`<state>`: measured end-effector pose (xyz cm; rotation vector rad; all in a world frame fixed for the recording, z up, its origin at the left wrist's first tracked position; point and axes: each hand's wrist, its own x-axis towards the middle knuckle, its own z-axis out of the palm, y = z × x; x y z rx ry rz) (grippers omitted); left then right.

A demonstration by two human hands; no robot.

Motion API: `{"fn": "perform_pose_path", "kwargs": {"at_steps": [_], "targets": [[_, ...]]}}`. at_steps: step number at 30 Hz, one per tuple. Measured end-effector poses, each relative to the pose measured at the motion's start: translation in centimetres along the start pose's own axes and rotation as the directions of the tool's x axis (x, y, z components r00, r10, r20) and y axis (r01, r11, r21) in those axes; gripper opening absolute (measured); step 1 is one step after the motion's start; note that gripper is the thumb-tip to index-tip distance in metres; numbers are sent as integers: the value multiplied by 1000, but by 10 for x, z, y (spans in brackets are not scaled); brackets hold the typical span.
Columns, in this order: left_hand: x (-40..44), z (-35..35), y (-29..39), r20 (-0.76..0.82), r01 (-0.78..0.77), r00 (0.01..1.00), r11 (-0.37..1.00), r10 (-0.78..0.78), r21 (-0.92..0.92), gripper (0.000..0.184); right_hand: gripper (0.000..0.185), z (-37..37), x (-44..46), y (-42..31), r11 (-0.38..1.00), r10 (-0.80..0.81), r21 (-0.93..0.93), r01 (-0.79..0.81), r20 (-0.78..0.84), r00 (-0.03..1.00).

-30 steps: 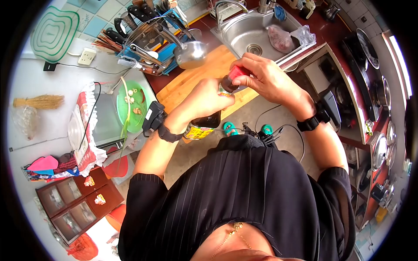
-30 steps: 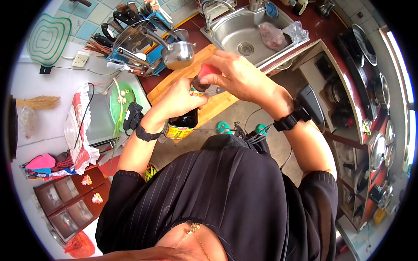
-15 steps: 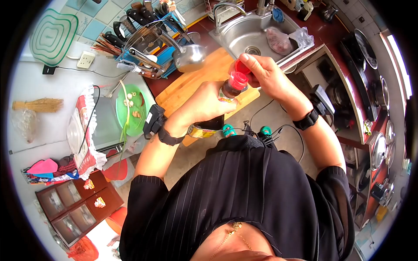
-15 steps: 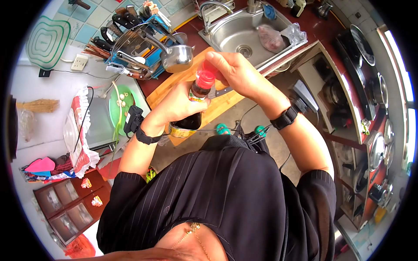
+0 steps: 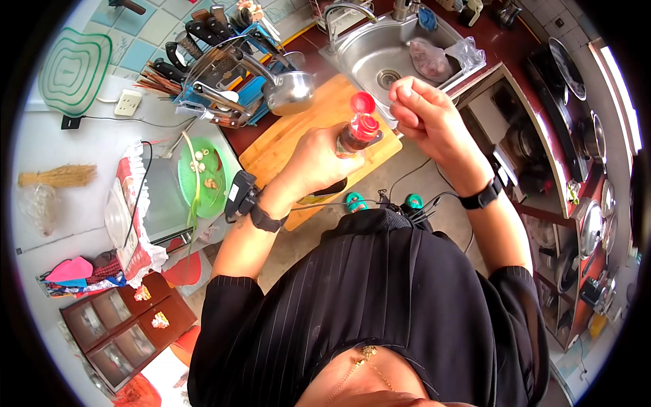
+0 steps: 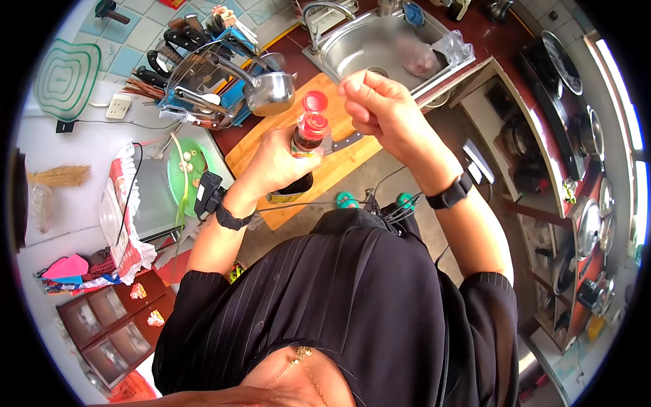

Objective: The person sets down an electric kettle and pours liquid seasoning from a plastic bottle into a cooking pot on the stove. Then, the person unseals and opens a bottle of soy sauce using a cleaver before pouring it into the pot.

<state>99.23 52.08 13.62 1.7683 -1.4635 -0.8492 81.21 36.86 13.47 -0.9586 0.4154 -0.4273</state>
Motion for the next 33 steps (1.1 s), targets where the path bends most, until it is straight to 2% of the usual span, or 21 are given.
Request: {"fn": "perform_pose_path", "kwargs": {"at_steps": [2,4,6,8,11,14,15,18,19,20,22,23,26,29,33], "targets": [[4,3,0,-20,18,1000,996,-16,90,31,22,10,-14,-8,954,-91,-287,80,-25,996],[9,9,1,-27,30,999,992,-27,125,31,21,19,-25,-12,784,-152,-610,114,-10,988],[17,14,6,-26,40,999,993,-37,110,30,17,25,-32,-21,610,-184,-786,98,-21,983],[26,20,8,7,61,998,994,-62,94,30,18,14,-32,-25,478,-255,-859,185,66,965],[38,35,8,30,25,999,992,-29,125,29,20,-13,-29,-35,594,-102,-799,94,41,994],[52,51,20,28,-13,1000,988,9,156,29,23,-50,-22,-57,742,102,-670,8,124,987],[58,56,28,26,-19,1000,989,15,150,29,27,-60,-21,-64,810,213,-575,-113,109,971],[79,70,47,48,-12,999,989,5,145,32,27,-97,-20,-80,931,341,-214,-296,221,914],[88,75,52,57,-4,998,990,-4,143,33,26,-107,-19,-87,928,327,-269,-256,266,907],[97,82,56,52,-7,999,986,-1,165,34,26,-117,-17,-90,915,238,-384,-127,260,936],[113,96,64,46,-14,999,979,5,205,36,26,-133,-15,-92,799,54,-588,126,278,959],[121,104,67,20,-23,1000,979,19,203,36,29,-139,-15,-100,830,110,-556,43,239,965],[150,127,70,-65,-52,996,977,66,205,35,29,-163,-8,-126,647,120,-760,61,180,976],[175,148,74,-155,-57,984,982,86,178,33,27,-171,-3,-153,465,73,-878,115,168,983],[209,173,69,-280,-125,948,987,149,103,34,26,-184,1,-165,384,-64,-905,184,173,983]]}}
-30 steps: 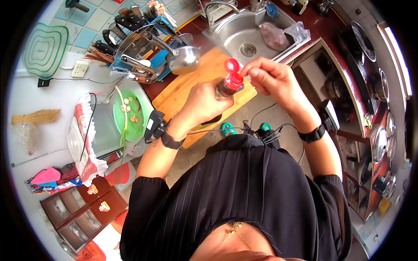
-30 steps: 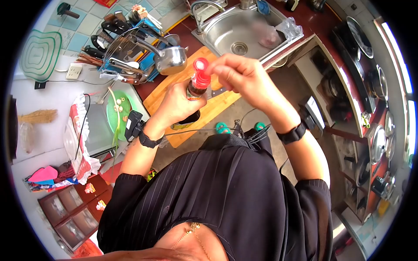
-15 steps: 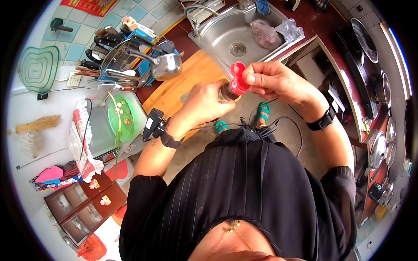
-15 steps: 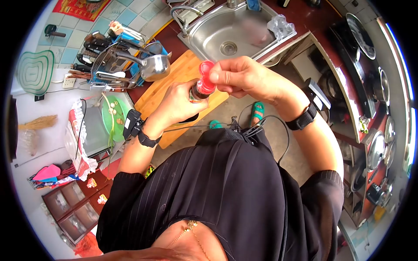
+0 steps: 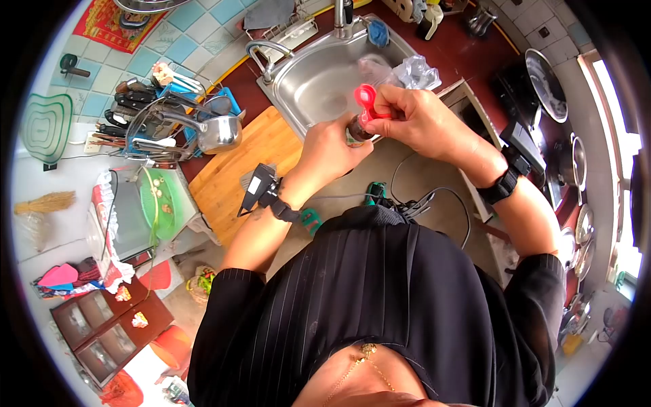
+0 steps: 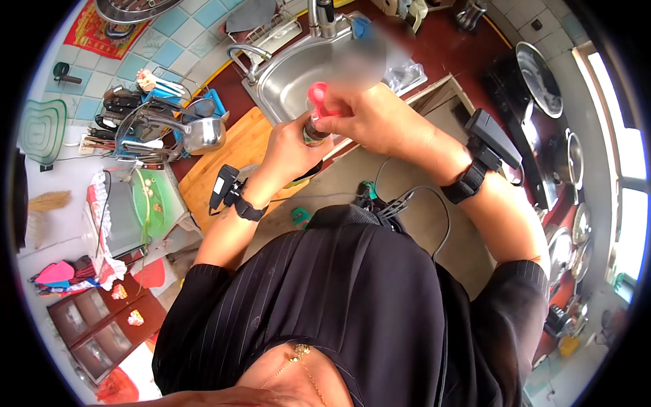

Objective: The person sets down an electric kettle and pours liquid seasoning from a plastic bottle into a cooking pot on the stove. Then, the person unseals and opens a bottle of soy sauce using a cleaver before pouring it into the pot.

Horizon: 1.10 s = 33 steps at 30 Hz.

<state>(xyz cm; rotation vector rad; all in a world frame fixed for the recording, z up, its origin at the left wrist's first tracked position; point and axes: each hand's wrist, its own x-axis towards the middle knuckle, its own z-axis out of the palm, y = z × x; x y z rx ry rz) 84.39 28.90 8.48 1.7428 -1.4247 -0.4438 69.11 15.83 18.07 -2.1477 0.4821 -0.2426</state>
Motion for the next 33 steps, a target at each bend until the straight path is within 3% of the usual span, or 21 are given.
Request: {"fn": "perform_pose_path", "kwargs": {"at_steps": [3,4,11,14,17,18,19,21,22,23,25,26,28,30,33], "targets": [[10,14,-6,-40,-44,998,998,46,44,33,37,-4,0,10,1000,26,-13,-26,-12,1000],[12,18,-6,-39,-54,998,996,57,70,33,22,-8,0,12,995,11,-99,-12,-15,1000],[24,31,-5,-81,-39,996,993,49,114,33,18,-3,1,26,989,-46,-149,25,-139,989],[27,35,-4,-72,-25,997,993,34,115,34,17,-1,-1,27,965,-179,-230,128,-217,960],[32,40,-7,-71,-3,997,994,11,112,35,17,-5,1,24,980,-100,-190,65,-183,978],[32,42,-10,-111,-19,993,995,31,102,35,22,-5,3,26,974,-192,-164,155,-242,951],[32,43,-10,-151,-37,987,995,51,93,35,24,-7,6,33,988,-77,114,103,-209,975],[34,42,-5,-161,-15,987,1000,15,1,33,29,-11,10,47,786,103,616,-50,-50,993],[34,41,-1,-166,-1,986,999,-7,-46,33,34,-16,7,46,471,140,878,-89,25,990],[34,40,2,-174,-24,985,999,15,-49,27,34,-25,7,45,280,91,958,-59,35,995],[35,40,6,-181,-72,982,996,61,-53,18,33,-40,6,45,78,158,997,-11,-2,987],[34,42,2,-176,-100,980,994,91,-43,17,33,-47,5,53,45,92,998,43,-47,995],[37,48,-8,-162,-163,974,986,156,-33,15,30,-59,0,84,20,140,996,89,-91,986],[38,46,3,-163,-65,986,993,48,-100,15,27,-68,-10,121,29,198,993,111,-115,973],[38,44,10,-134,57,988,986,-79,-158,15,27,-61,-31,199,65,438,996,61,-83,895]]}}
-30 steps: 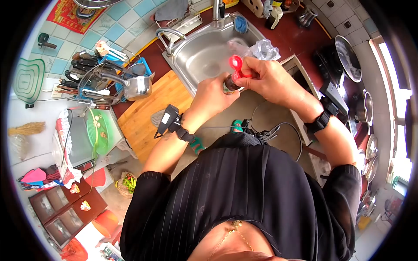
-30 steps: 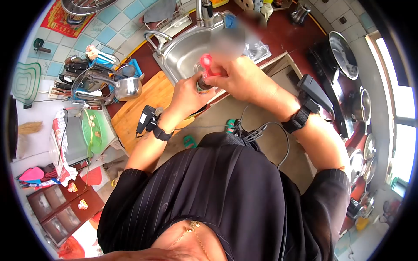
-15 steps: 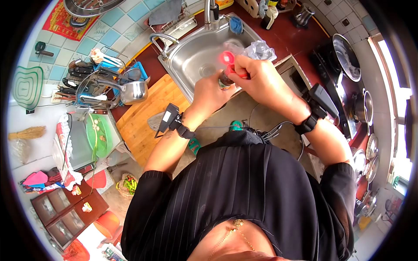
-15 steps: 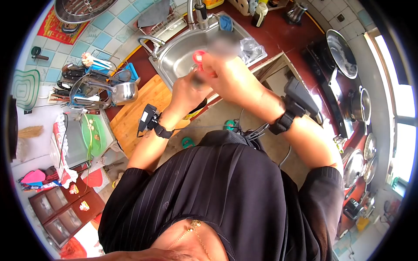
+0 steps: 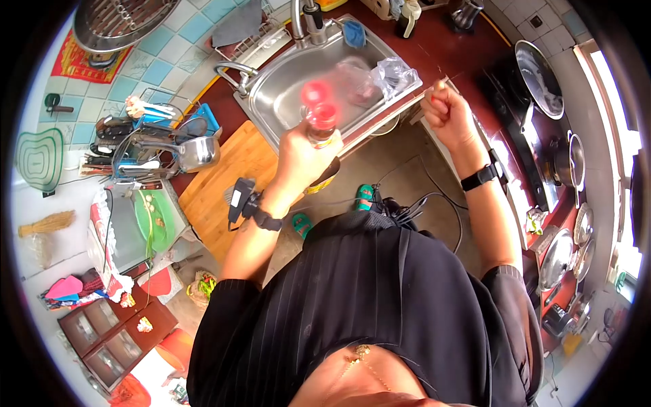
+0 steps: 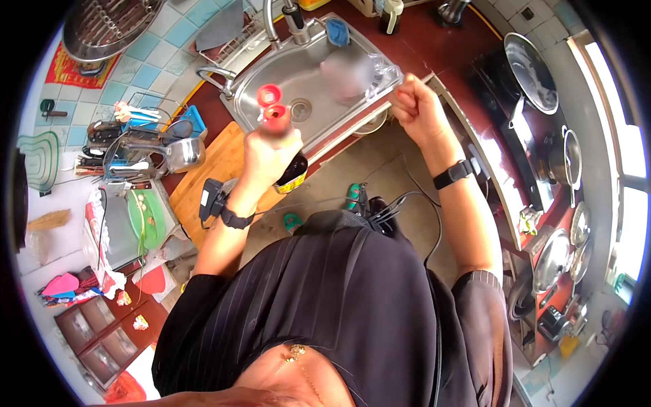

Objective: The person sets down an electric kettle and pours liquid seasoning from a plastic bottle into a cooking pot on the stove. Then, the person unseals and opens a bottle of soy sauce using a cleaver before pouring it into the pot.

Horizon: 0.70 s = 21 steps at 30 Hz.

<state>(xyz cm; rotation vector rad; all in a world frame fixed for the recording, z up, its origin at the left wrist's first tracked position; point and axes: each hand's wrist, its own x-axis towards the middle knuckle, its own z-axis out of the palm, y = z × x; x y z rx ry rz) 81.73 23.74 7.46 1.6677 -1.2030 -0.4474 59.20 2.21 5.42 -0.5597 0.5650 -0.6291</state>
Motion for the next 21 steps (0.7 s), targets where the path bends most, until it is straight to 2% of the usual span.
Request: {"fn": "perform_pose_path", "kwargs": {"at_steps": [2,3,6,8,9,10,12,13,14,15,16,18,20,21], "targets": [[1,1,-8,15,55,998,998,-55,4,22,25,-48,6,19,997,75,-8,-78,-188,979],[0,1,-15,10,38,999,997,-39,70,20,21,-95,17,38,990,134,52,-128,-139,981],[-1,1,-14,-2,109,994,989,-110,95,16,14,-173,39,94,945,312,181,-271,-261,914],[-3,3,-12,-20,250,968,968,-250,17,10,9,-223,59,139,924,382,157,-350,-292,877],[-4,5,-9,-54,274,960,962,-274,-12,9,6,-243,75,161,895,446,189,-404,-407,797],[-4,7,-6,-89,294,951,955,-297,-40,10,9,-271,95,188,878,477,199,-435,-432,765],[-8,9,-8,-125,353,928,936,-352,-15,11,12,-286,136,227,903,430,242,-356,-553,714],[-12,9,-15,-126,331,936,944,-328,-3,13,13,-281,154,233,907,408,330,-263,-525,747],[-14,5,-24,-109,275,959,955,-263,112,14,15,-278,170,237,892,383,418,-172,-499,777],[-13,9,-20,-102,314,946,948,-307,59,13,17,-296,187,247,889,364,417,-186,-400,841],[-10,13,-16,-93,352,932,936,-351,3,13,17,-298,196,251,904,337,394,-167,-415,845],[-2,20,-15,-70,366,930,928,-361,77,12,30,-299,206,253,922,322,357,-152,-484,814],[10,33,-2,-39,356,934,918,-355,175,10,43,-307,187,238,950,249,277,-143,-398,883],[14,41,-1,-44,347,938,932,-345,101,9,50,-305,172,225,962,212,237,-133,-349,913]]}}
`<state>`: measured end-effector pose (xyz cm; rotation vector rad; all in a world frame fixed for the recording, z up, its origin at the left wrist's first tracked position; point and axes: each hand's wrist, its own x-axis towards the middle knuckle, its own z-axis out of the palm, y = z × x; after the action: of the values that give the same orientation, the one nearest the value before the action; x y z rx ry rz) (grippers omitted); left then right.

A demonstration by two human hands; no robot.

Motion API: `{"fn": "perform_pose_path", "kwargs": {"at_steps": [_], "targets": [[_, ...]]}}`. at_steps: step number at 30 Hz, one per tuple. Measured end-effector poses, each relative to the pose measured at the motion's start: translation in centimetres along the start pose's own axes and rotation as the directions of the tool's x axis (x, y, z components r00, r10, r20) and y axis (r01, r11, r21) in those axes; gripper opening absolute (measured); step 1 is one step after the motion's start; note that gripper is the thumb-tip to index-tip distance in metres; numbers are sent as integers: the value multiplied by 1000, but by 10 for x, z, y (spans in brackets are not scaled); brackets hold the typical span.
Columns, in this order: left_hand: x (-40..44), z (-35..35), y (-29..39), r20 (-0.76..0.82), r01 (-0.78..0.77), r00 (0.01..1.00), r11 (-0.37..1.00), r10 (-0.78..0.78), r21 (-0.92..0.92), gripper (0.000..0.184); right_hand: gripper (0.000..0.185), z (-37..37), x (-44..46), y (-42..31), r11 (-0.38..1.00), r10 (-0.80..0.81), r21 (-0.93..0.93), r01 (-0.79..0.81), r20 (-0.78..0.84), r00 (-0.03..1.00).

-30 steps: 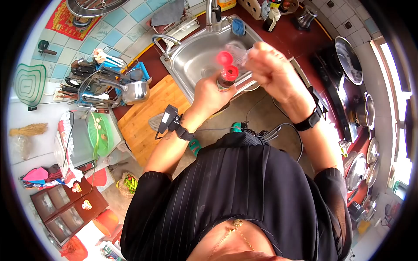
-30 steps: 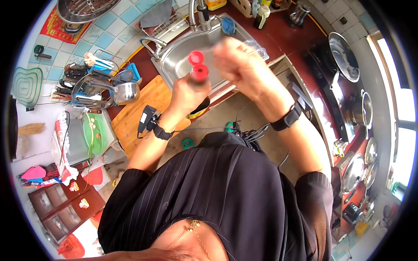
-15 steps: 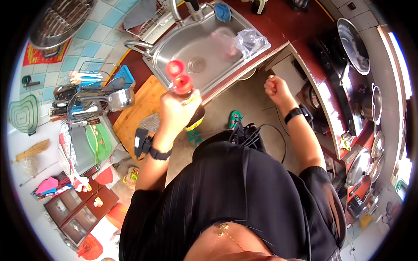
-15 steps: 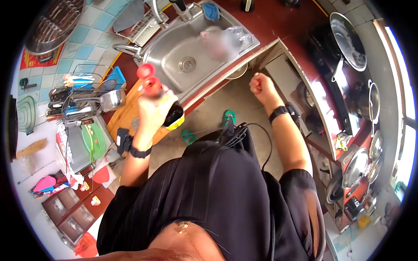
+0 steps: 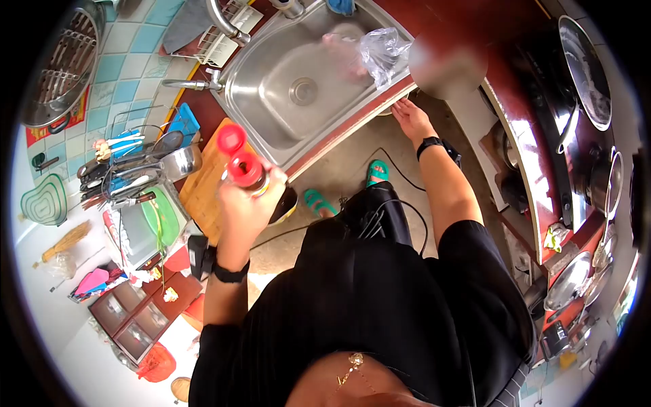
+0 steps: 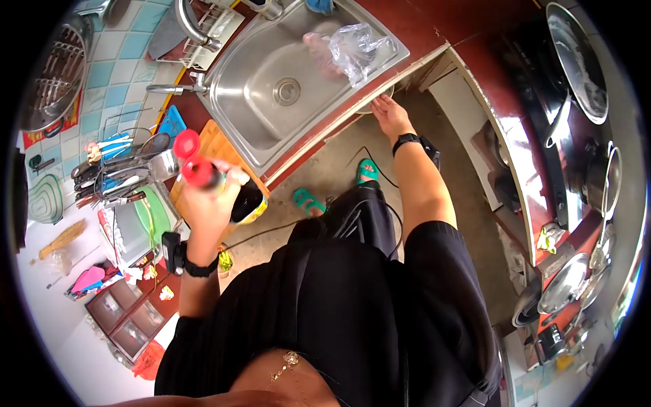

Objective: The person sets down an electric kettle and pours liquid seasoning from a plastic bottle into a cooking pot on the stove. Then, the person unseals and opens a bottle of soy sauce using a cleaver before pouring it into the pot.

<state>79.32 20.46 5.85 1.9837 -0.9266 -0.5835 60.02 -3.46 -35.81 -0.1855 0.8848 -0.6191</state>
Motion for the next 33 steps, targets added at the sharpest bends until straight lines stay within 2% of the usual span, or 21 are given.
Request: {"fn": "perform_pose_path", "kwargs": {"at_steps": [1,3,4,5,7,8,9,11,13,15,16,17,19,21,22,23,25,27,29,31,33], "targets": [[3,9,2,-7,-8,1000,997,7,-74,7,57,1,-19,-15,999,31,14,-31,19,999],[12,17,1,99,-107,989,994,106,6,7,51,-12,-48,-34,1000,15,-16,-15,43,999],[17,28,16,55,-181,983,981,177,68,11,45,-21,-64,-40,999,23,-39,-22,16,1000],[20,31,21,140,-230,968,960,209,160,17,40,-29,-81,-49,998,12,-59,-12,-10,1000],[33,46,40,198,-435,891,893,408,114,26,22,-49,-125,-67,987,56,-151,-59,-24,998],[36,52,55,231,-512,846,852,480,105,31,23,-59,-153,-76,974,67,-212,-80,-67,995],[42,59,64,255,-557,810,829,528,54,31,23,-69,-181,-85,961,66,-262,-92,-107,992],[48,77,84,299,-634,726,771,619,-57,32,25,-82,-254,-99,934,-38,-357,-27,-172,984],[55,94,108,345,-669,671,737,656,-102,34,25,-100,-314,-108,926,-124,-377,-7,-323,938],[63,121,132,359,-682,613,701,704,-209,34,25,-135,-365,-113,921,-167,-390,-2,-398,902],[66,135,145,371,-686,582,682,723,-252,31,25,-148,-392,-114,928,-197,-373,24,-434,879],[64,149,168,405,-689,583,693,704,-212,27,25,-157,-420,-116,928,-234,-369,59,-450,862],[62,176,208,463,-737,518,650,719,-186,24,26,-184,-457,-111,941,-295,-302,153,-509,809],[58,209,248,517,-725,487,656,704,-210,21,25,-211,-481,-105,957,-288,-194,214,-607,741],[57,229,265,533,-758,451,622,716,-194,21,22,-235,-484,-101,958,-288,-160,240,-588,756],[56,251,283,543,-790,417,586,729,-179,21,18,-260,-488,-96,959,-282,-171,225,-634,720],[51,296,317,558,-846,373,519,741,-125,25,17,-317,-492,-84,957,-286,-151,248,-638,715],[43,346,354,594,-872,350,483,724,-75,27,15,-366,-495,-77,960,-270,-107,260,-608,746],[37,393,391,638,-895,331,446,695,-20,31,15,-383,-502,-70,969,-135,15,245,-802,582],[32,440,421,697,-887,323,462,640,-14,35,15,-479,-500,-31,934,-191,150,324,-557,808],[28,488,445,717,-919,259,394,647,-24,38,15,-463,-523,-49,950,-133,78,304,-776,617]]}}
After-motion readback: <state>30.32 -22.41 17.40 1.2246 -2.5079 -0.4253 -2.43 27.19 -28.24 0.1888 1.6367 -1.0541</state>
